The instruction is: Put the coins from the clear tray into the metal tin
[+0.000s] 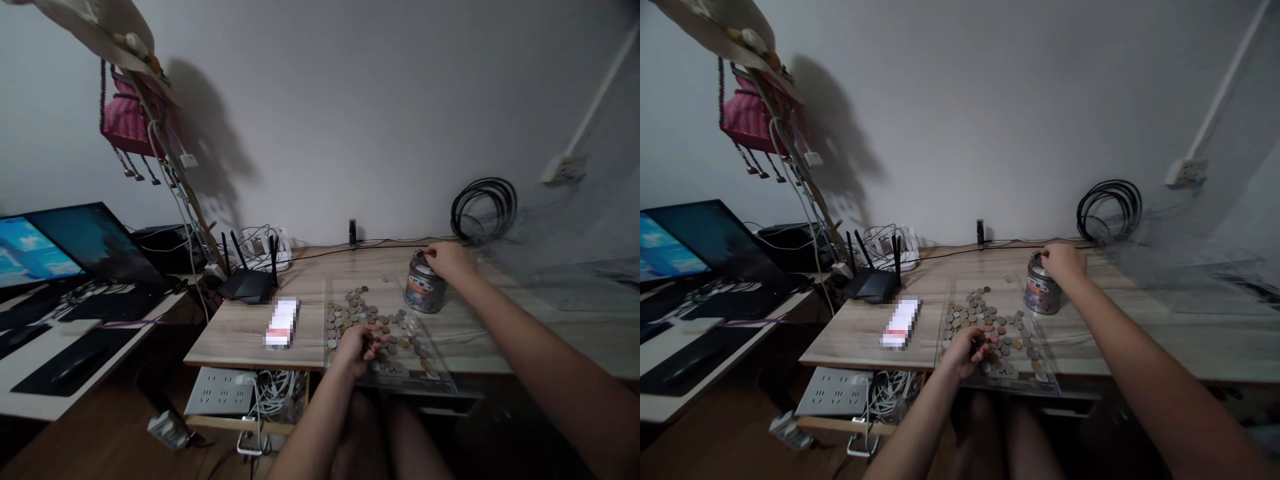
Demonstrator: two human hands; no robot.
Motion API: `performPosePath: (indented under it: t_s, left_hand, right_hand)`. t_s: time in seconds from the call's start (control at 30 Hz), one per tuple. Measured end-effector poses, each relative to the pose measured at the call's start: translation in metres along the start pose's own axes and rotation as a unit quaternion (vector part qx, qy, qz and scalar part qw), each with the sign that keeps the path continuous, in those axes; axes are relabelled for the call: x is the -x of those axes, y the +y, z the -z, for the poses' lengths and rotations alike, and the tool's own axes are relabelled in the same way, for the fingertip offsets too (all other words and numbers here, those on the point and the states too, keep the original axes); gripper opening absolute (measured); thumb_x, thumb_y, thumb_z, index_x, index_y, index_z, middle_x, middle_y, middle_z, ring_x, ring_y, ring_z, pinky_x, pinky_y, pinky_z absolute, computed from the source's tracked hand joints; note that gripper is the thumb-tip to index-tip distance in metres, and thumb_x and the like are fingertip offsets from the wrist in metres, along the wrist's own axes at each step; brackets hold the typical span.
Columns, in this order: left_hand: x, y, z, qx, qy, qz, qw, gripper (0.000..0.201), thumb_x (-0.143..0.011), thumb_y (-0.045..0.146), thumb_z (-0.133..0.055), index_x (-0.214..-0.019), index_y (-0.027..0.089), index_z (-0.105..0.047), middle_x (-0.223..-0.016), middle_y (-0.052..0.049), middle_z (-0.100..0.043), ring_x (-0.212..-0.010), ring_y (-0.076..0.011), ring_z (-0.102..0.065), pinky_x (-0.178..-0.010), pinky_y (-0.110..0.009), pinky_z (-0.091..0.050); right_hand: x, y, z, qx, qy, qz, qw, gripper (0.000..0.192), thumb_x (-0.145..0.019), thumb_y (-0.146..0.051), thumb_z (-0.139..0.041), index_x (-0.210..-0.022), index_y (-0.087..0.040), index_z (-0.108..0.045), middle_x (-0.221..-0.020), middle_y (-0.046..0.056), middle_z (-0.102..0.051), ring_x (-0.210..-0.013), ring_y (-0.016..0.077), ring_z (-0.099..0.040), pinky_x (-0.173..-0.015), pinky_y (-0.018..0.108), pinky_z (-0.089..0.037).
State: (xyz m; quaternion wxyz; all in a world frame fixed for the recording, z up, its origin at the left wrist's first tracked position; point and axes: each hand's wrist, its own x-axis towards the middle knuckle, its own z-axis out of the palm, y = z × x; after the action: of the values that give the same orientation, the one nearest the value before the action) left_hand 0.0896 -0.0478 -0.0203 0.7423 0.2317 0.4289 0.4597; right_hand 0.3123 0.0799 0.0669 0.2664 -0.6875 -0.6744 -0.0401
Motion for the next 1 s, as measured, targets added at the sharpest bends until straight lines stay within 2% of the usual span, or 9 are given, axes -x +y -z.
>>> performPosePath:
  t_s: [0.07,0.13,0.2,0.3,0.47,0.57,0.77,0.87,1.0]
  left_hand:
    - [-0.001,-0.002,0.0,0.002,0.007,-0.022,1.0,0.018,-0.07,0.009,-0.042,-0.081,0.01,-0.055,-0.066,-0.009,-0.061,-0.042,-0.0045,-0.04,-0.034,-0.014,-0.013]
    - [-0.004,-0.004,0.001,-0.005,0.013,-0.034,0.999,0.017,-0.069,0.009,-0.044,-0.081,0.011,-0.055,-0.064,-0.007,-0.061,-0.042,-0.0046,-0.04,-0.035,-0.015,-0.013]
    - [-0.007,-0.007,0.003,-0.016,0.019,-0.048,0.999,0.012,-0.068,0.012,-0.049,-0.078,0.011,-0.056,-0.06,-0.004,-0.059,-0.04,-0.0043,-0.039,-0.035,-0.015,-0.014]
    - [-0.011,-0.009,0.006,-0.031,0.009,-0.068,0.997,0.011,-0.066,0.019,-0.055,-0.073,0.01,-0.057,-0.053,-0.001,-0.055,-0.038,-0.0036,-0.037,-0.035,-0.016,-0.015]
    - [-0.013,-0.009,0.008,-0.011,0.011,-0.036,0.999,0.015,-0.067,0.022,-0.057,-0.077,0.01,-0.057,-0.049,0.002,-0.049,-0.036,-0.0037,-0.039,-0.034,-0.016,-0.013]
    - [-0.014,-0.009,0.009,-0.002,0.03,-0.05,0.998,0.015,-0.07,0.022,-0.058,-0.08,0.011,-0.055,-0.047,0.003,-0.048,-0.036,-0.0041,-0.04,-0.034,-0.015,-0.014]
    - [-0.015,-0.012,0.011,-0.024,0.014,-0.097,0.995,0.018,-0.073,0.027,-0.06,-0.069,0.013,-0.05,-0.043,0.004,-0.047,-0.033,-0.0037,-0.038,-0.033,-0.015,-0.015]
    - [-0.013,-0.011,0.01,-0.03,0.01,-0.082,0.996,0.023,-0.072,0.03,-0.064,-0.065,0.013,-0.05,-0.042,0.003,-0.046,-0.032,-0.0026,-0.036,-0.032,-0.014,-0.014]
    - [-0.011,-0.006,0.005,-0.024,0.018,-0.021,0.999,0.021,-0.08,0.03,-0.054,-0.068,0.013,-0.05,-0.043,0.001,-0.047,-0.031,-0.004,-0.037,-0.031,-0.014,-0.013]
  right_hand:
    - [0.027,-0.02,-0.005,-0.019,-0.011,0.035,0.999,0.028,-0.081,-0.027,-0.045,-0.092,-0.016,-0.068,-0.096,0.016,-0.065,-0.083,0.0245,-0.055,-0.065,0.033,-0.036]
    - [0.062,-0.042,-0.014,-0.064,-0.083,0.108,0.989,0.027,-0.081,-0.03,-0.046,-0.089,-0.019,-0.07,-0.087,0.01,-0.067,-0.076,0.0195,-0.056,-0.064,0.028,-0.038]
    - [0.096,-0.06,-0.025,-0.119,-0.218,0.213,0.945,0.02,-0.077,-0.029,-0.052,-0.078,-0.021,-0.071,-0.073,0.005,-0.066,-0.067,0.0156,-0.056,-0.061,0.025,-0.039]
    - [0.13,-0.071,-0.034,-0.146,-0.258,0.275,0.915,0.021,-0.077,-0.028,-0.052,-0.078,-0.02,-0.071,-0.077,0.006,-0.064,-0.07,0.0166,-0.056,-0.063,0.026,-0.04]
    - [0.139,-0.059,-0.032,-0.168,-0.248,0.337,0.893,0.024,-0.081,-0.024,-0.049,-0.088,-0.024,-0.071,-0.093,0.005,-0.064,-0.085,0.0167,-0.058,-0.075,0.027,-0.042]
    - [0.142,-0.053,-0.035,-0.153,-0.201,0.334,0.908,0.024,-0.08,-0.025,-0.051,-0.095,-0.025,-0.069,-0.099,0.006,-0.062,-0.091,0.0179,-0.057,-0.079,0.029,-0.044]
    - [0.15,-0.055,-0.04,-0.1,-0.144,0.34,0.924,0.033,-0.083,-0.028,-0.049,-0.114,-0.023,-0.061,-0.102,0.007,-0.06,-0.086,0.0177,-0.058,-0.071,0.029,-0.046]
    - [0.149,-0.054,-0.043,-0.053,-0.107,0.372,0.92,0.037,-0.082,-0.02,-0.047,-0.118,-0.022,-0.059,-0.098,0.007,-0.061,-0.085,0.0181,-0.058,-0.067,0.029,-0.046]
    - [0.151,-0.048,-0.053,-0.017,-0.046,0.436,0.899,0.031,-0.083,-0.015,-0.044,-0.107,-0.019,-0.064,-0.085,0.008,-0.063,-0.078,0.0174,-0.057,-0.062,0.027,-0.043]
